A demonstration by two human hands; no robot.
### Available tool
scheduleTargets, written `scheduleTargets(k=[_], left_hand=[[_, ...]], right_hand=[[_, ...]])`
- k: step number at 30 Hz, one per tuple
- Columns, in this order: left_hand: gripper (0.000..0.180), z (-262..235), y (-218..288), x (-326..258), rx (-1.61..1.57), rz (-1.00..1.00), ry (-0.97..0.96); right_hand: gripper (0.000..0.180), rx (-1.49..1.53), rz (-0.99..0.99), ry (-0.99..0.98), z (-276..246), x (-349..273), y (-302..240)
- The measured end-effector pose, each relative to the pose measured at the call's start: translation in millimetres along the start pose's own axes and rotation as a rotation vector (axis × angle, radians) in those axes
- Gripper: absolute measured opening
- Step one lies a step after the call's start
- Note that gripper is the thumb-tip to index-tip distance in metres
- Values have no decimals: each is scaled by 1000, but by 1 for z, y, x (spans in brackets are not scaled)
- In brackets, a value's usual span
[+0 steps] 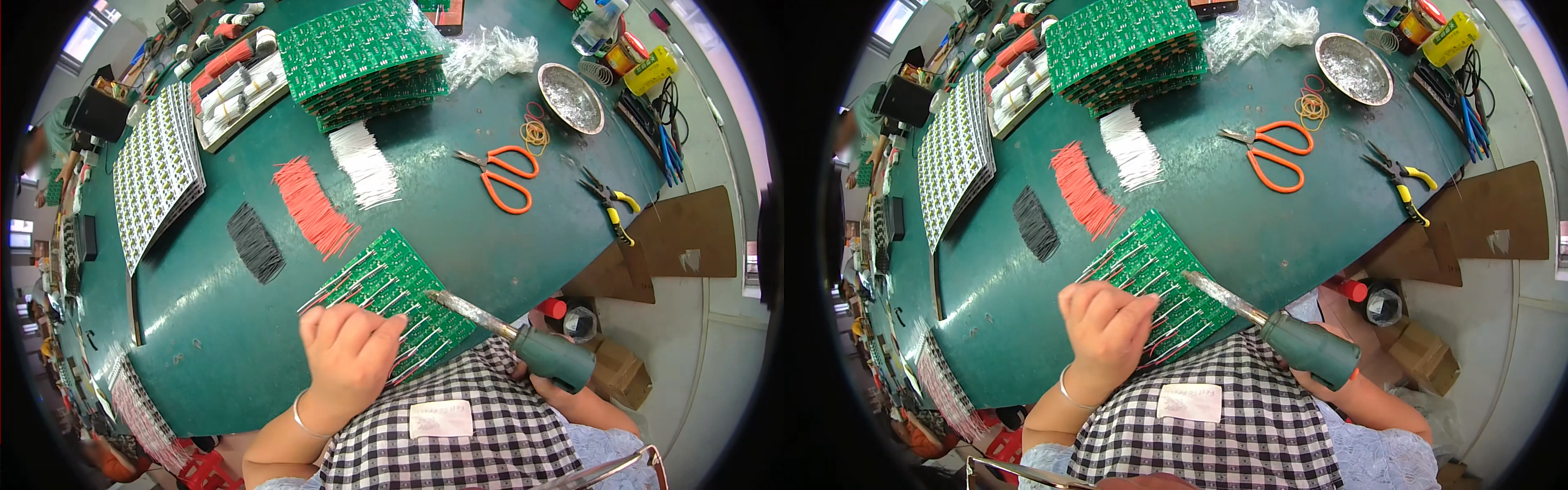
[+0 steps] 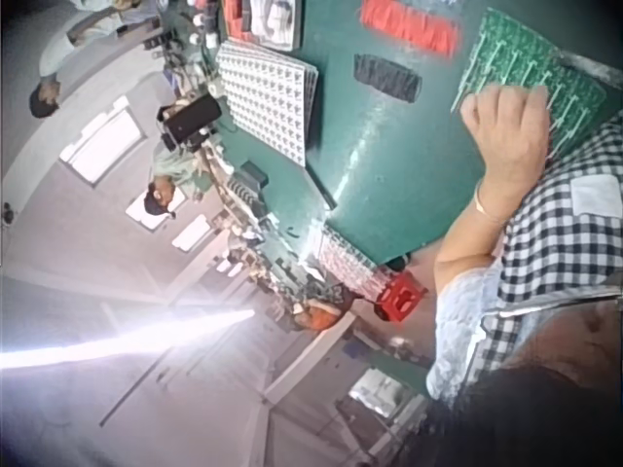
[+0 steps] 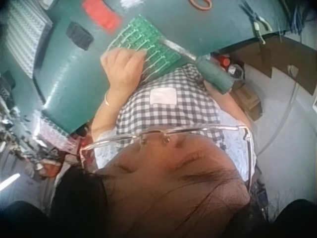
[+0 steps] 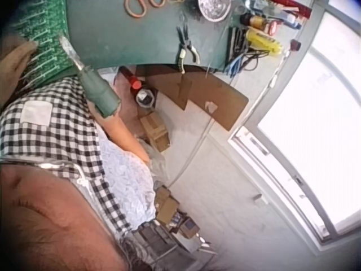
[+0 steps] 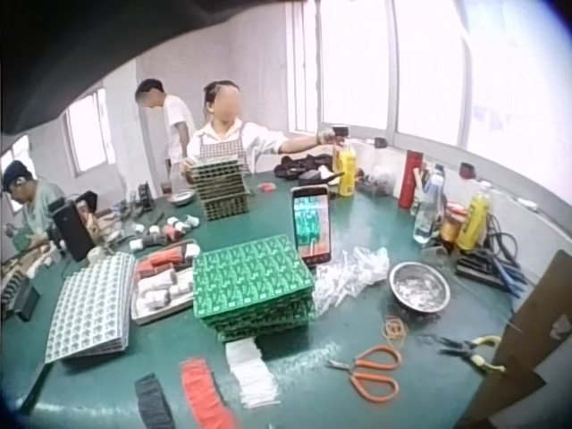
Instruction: The person solders wires onto a circuit board using a soldering tool, positioning the wires by hand and applying the heated tool to solder the connections.
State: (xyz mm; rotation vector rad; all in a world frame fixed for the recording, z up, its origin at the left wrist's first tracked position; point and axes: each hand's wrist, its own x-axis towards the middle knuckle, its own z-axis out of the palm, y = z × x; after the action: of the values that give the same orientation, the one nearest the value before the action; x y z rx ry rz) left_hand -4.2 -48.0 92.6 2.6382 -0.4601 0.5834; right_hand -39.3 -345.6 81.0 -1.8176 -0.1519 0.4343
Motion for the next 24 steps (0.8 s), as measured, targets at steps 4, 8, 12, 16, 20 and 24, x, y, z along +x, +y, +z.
scheduleTargets(k=[4,8,12,16,20,24], left_hand=[[20,11,6,-4,-14,11,-49],[19,16,4,-10,7,13,-79],[19,20,4,-8,-16,24,-79],[19,21,5,-7,-21,-3,-47],[19,22,5,-6,-11,-1,-48],[19,22,5,-8,-7,-3,-52]], right_hand=[[22,-73,-63,-35,-6,-7,8],[21,-76,2,-30,-4,-9,1],[24,-131,-44,-43,-6,-10,10],[25,-177,-77,-67,-6,-11,17],[25,-269,-187,-82,-6,-2,8],[25,-288,-230,-79,-2,1,3]])
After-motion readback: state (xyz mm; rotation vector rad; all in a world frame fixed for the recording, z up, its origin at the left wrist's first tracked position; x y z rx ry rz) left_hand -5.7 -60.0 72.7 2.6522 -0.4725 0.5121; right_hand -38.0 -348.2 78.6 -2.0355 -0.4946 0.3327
